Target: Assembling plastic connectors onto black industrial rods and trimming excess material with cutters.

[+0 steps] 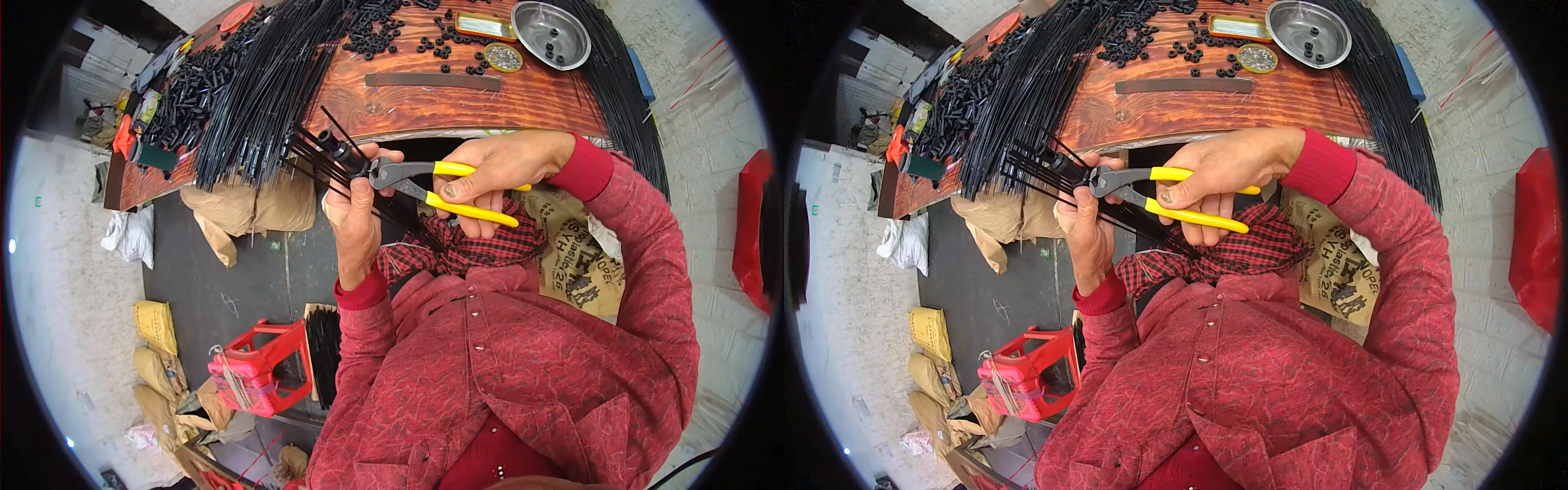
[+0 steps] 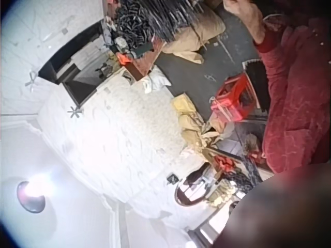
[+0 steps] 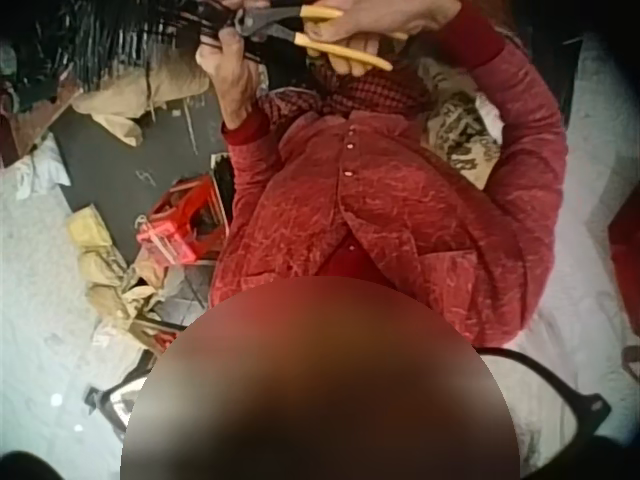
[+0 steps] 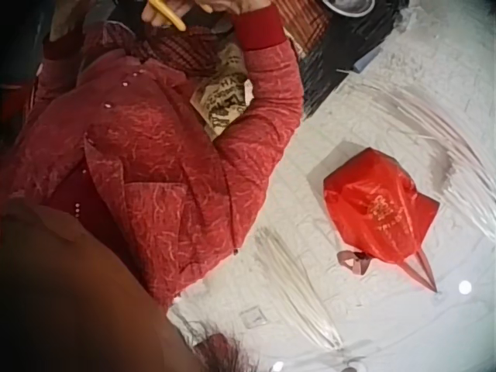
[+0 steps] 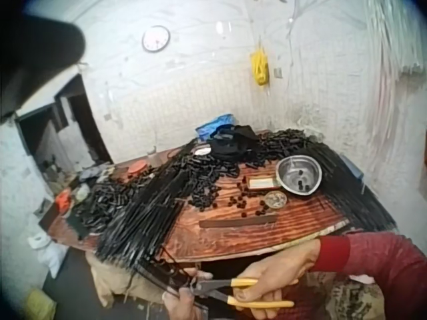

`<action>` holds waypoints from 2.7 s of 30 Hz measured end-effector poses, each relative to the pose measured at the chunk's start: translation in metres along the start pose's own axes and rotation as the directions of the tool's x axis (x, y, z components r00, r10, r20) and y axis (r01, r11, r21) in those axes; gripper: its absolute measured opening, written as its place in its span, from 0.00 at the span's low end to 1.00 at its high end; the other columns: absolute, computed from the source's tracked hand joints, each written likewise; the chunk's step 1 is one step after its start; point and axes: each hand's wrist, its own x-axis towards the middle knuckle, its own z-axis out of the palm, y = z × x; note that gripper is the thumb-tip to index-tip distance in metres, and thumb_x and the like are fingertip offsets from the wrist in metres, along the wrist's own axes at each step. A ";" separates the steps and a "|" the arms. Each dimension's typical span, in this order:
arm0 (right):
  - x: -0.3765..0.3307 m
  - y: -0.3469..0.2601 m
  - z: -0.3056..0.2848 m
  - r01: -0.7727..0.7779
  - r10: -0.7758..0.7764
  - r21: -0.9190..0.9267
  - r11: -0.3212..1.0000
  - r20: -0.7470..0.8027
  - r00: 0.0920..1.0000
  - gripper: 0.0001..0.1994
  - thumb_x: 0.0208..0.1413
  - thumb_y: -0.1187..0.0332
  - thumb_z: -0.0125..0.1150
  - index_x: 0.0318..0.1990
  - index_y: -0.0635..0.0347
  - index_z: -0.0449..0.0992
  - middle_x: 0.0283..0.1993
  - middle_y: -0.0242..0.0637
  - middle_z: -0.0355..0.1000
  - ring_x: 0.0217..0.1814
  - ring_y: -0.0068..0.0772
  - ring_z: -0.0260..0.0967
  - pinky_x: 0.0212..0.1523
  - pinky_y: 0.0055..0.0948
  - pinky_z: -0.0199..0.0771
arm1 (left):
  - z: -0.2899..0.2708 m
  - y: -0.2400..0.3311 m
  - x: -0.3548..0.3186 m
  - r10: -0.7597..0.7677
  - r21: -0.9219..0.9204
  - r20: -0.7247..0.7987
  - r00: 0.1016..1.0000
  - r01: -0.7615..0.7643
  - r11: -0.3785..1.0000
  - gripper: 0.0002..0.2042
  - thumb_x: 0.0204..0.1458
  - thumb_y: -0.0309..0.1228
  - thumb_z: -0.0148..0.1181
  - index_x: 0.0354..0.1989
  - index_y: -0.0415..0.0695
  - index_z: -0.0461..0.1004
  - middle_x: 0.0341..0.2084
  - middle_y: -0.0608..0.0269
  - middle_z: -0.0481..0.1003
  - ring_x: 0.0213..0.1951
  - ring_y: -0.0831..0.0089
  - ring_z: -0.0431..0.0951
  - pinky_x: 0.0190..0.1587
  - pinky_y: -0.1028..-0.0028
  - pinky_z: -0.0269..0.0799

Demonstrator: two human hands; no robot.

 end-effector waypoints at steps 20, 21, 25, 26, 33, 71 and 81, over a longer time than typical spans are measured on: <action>0.016 0.012 -0.002 0.031 -0.031 0.007 1.000 0.000 1.000 0.23 0.66 0.49 0.46 0.45 0.65 0.69 0.30 0.40 0.74 0.29 0.29 0.76 0.29 0.24 0.78 | -0.004 -0.007 0.000 0.036 0.047 -0.087 0.996 -0.032 0.998 0.20 0.61 0.41 0.55 0.54 0.39 0.67 0.42 0.51 0.78 0.37 0.78 0.74 0.37 0.79 0.67; 0.020 0.018 -0.002 0.066 -0.066 0.024 0.998 -0.007 0.998 0.23 0.65 0.49 0.47 0.45 0.65 0.69 0.30 0.41 0.75 0.29 0.29 0.76 0.28 0.24 0.78 | -0.005 -0.007 0.001 0.043 0.048 -0.097 0.994 -0.038 0.998 0.20 0.61 0.41 0.55 0.54 0.39 0.67 0.42 0.51 0.78 0.36 0.78 0.74 0.37 0.79 0.67; 0.034 0.035 0.002 0.168 -0.166 0.087 0.982 -0.028 0.986 0.23 0.65 0.50 0.47 0.44 0.66 0.69 0.28 0.39 0.73 0.25 0.27 0.74 0.25 0.23 0.76 | -0.005 -0.007 0.002 0.043 0.048 -0.114 0.993 -0.038 0.998 0.20 0.61 0.42 0.55 0.54 0.39 0.67 0.42 0.51 0.78 0.36 0.79 0.74 0.37 0.80 0.66; 0.039 0.039 0.003 0.201 -0.198 0.115 0.973 -0.034 0.980 0.22 0.66 0.50 0.47 0.43 0.66 0.69 0.28 0.38 0.72 0.24 0.25 0.73 0.23 0.22 0.75 | -0.006 -0.007 0.002 0.046 0.044 -0.118 0.992 -0.042 0.998 0.20 0.61 0.42 0.55 0.54 0.39 0.67 0.42 0.51 0.78 0.36 0.79 0.74 0.38 0.80 0.66; 0.061 0.055 0.006 0.316 -0.312 0.150 0.937 -0.051 0.949 0.22 0.65 0.50 0.48 0.39 0.67 0.68 0.26 0.38 0.71 0.24 0.25 0.71 0.22 0.22 0.73 | -0.011 -0.009 0.001 0.052 0.027 -0.123 0.991 -0.049 0.998 0.21 0.60 0.43 0.55 0.54 0.39 0.66 0.43 0.51 0.77 0.36 0.80 0.72 0.38 0.80 0.65; 0.021 0.012 -0.003 0.073 -0.074 -0.028 0.997 -0.010 0.997 0.24 0.65 0.48 0.47 0.41 0.66 0.71 0.24 0.38 0.72 0.22 0.26 0.72 0.21 0.21 0.72 | -0.013 -0.009 -0.002 0.047 -0.011 -0.085 0.995 -0.048 0.999 0.21 0.59 0.42 0.58 0.53 0.38 0.68 0.43 0.47 0.77 0.35 0.78 0.74 0.34 0.79 0.68; 0.056 0.068 0.037 0.031 -0.343 0.727 0.686 0.285 0.895 0.22 0.67 0.46 0.40 0.36 0.58 0.65 0.19 0.27 0.57 0.17 0.16 0.53 0.16 0.20 0.57 | -0.015 -0.011 -0.005 0.075 -0.016 -0.065 0.995 -0.077 0.997 0.23 0.56 0.44 0.60 0.52 0.39 0.69 0.42 0.48 0.77 0.33 0.78 0.73 0.37 0.80 0.67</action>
